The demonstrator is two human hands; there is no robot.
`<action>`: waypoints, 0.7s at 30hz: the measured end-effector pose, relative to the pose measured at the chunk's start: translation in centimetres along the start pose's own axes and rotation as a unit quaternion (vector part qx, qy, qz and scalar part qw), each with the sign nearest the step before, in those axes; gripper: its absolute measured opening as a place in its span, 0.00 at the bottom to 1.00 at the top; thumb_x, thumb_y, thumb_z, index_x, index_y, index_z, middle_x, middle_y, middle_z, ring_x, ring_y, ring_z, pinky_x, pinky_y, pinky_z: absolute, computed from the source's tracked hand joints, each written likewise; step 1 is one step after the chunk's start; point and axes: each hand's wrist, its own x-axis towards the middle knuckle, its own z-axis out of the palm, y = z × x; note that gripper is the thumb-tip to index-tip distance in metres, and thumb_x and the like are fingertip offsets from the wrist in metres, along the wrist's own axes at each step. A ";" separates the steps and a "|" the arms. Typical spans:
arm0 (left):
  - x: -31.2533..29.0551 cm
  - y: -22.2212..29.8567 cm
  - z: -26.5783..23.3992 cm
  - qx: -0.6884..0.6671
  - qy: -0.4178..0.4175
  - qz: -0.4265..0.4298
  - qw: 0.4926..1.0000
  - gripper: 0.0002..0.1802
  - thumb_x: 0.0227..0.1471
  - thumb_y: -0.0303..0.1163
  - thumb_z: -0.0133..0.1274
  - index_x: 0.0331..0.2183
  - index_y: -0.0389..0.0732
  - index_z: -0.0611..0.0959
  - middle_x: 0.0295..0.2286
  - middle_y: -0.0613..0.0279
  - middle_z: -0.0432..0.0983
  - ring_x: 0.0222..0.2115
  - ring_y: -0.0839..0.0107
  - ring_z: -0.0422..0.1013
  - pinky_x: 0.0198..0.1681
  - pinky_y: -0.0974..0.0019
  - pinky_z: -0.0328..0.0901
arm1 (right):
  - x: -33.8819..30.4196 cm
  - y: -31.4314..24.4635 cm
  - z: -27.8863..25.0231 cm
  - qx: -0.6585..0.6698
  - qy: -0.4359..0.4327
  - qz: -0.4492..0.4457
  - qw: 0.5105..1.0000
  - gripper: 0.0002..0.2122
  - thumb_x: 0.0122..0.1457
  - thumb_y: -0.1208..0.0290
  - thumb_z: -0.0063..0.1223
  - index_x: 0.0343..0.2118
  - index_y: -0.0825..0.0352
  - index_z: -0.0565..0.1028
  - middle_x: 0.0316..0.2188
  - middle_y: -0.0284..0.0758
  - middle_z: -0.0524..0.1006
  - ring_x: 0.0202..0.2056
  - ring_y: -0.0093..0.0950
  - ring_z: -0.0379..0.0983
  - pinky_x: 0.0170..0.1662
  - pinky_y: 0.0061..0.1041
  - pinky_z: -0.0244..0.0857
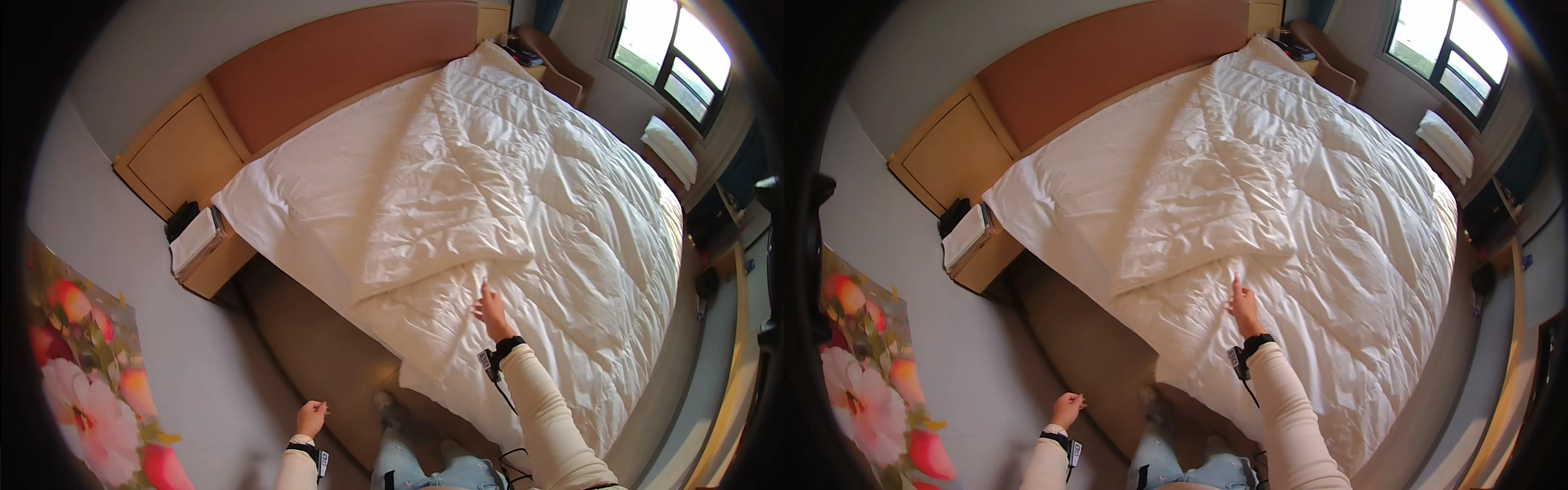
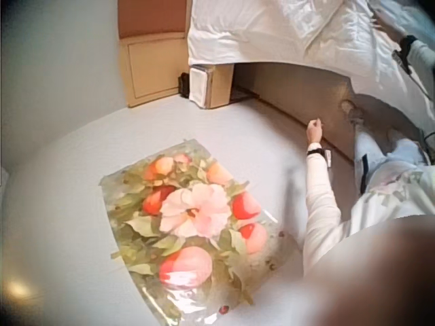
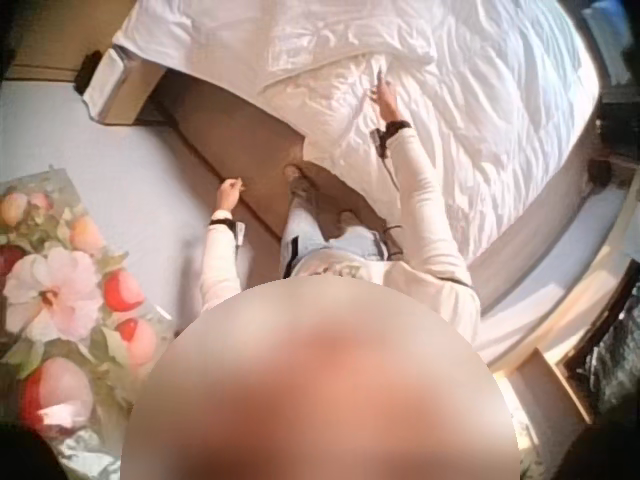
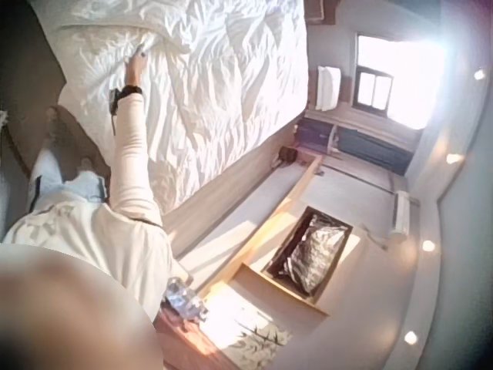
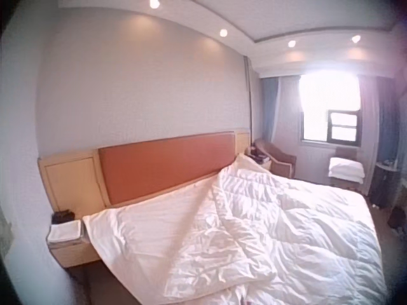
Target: The person spreads a white fitted sheet over a mattress, tucks it around the corners, and smooths it. Then they place a white duvet on top, unfold it, and adjust it across the bed. They briefly move a bag on a nearby table to access the bed and continue smoothing the bedding.
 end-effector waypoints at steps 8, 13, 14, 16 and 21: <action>21.6 13.1 -8.0 -0.047 -0.054 0.125 0.990 0.15 0.55 0.38 0.54 0.33 0.34 0.79 0.28 0.57 0.80 0.30 0.72 0.77 0.35 0.70 0.69 | 11.2 -5.3 9.1 0.219 0.158 0.059 0.961 0.30 0.45 0.32 0.54 0.27 0.61 0.67 0.19 0.31 0.65 0.21 0.25 0.63 0.23 0.26 0.61; 32.5 26.8 -7.9 -0.025 -0.121 0.211 0.970 0.14 0.55 0.37 0.54 0.34 0.34 0.80 0.28 0.57 0.80 0.31 0.71 0.77 0.35 0.70 0.69 | 14.2 -5.1 11.2 0.232 0.154 0.058 0.959 0.23 0.52 0.43 0.54 0.27 0.64 0.72 0.17 0.28 0.68 0.16 0.24 0.64 0.18 0.23 0.59; 34.1 28.9 -7.6 -0.029 -0.145 0.207 0.967 0.13 0.54 0.36 0.54 0.34 0.34 0.80 0.28 0.58 0.80 0.31 0.71 0.77 0.36 0.70 0.69 | 14.5 -5.3 11.9 0.209 0.201 0.063 0.955 0.21 0.56 0.48 0.54 0.30 0.65 0.74 0.17 0.27 0.69 0.16 0.23 0.63 0.18 0.22 0.58; 36.8 32.7 -7.5 -0.054 -0.208 0.206 0.955 0.17 0.54 0.36 0.55 0.41 0.35 0.77 0.34 0.55 0.78 0.33 0.69 0.76 0.37 0.69 0.69 | 16.3 -7.4 15.2 0.094 0.285 -0.019 0.954 0.16 0.60 0.57 0.50 0.39 0.68 0.75 0.22 0.26 0.73 0.19 0.21 0.65 0.21 0.21 0.60; 41.6 41.0 -13.4 -0.129 -0.221 0.174 0.951 0.46 0.46 0.43 0.63 0.58 0.40 0.55 0.51 0.44 0.60 0.49 0.62 0.65 0.50 0.61 0.63 | 19.1 -14.7 33.1 -0.062 0.130 -0.177 0.974 0.27 0.60 0.54 0.50 0.55 0.68 0.62 0.41 0.34 0.70 0.35 0.20 0.66 0.35 0.20 0.64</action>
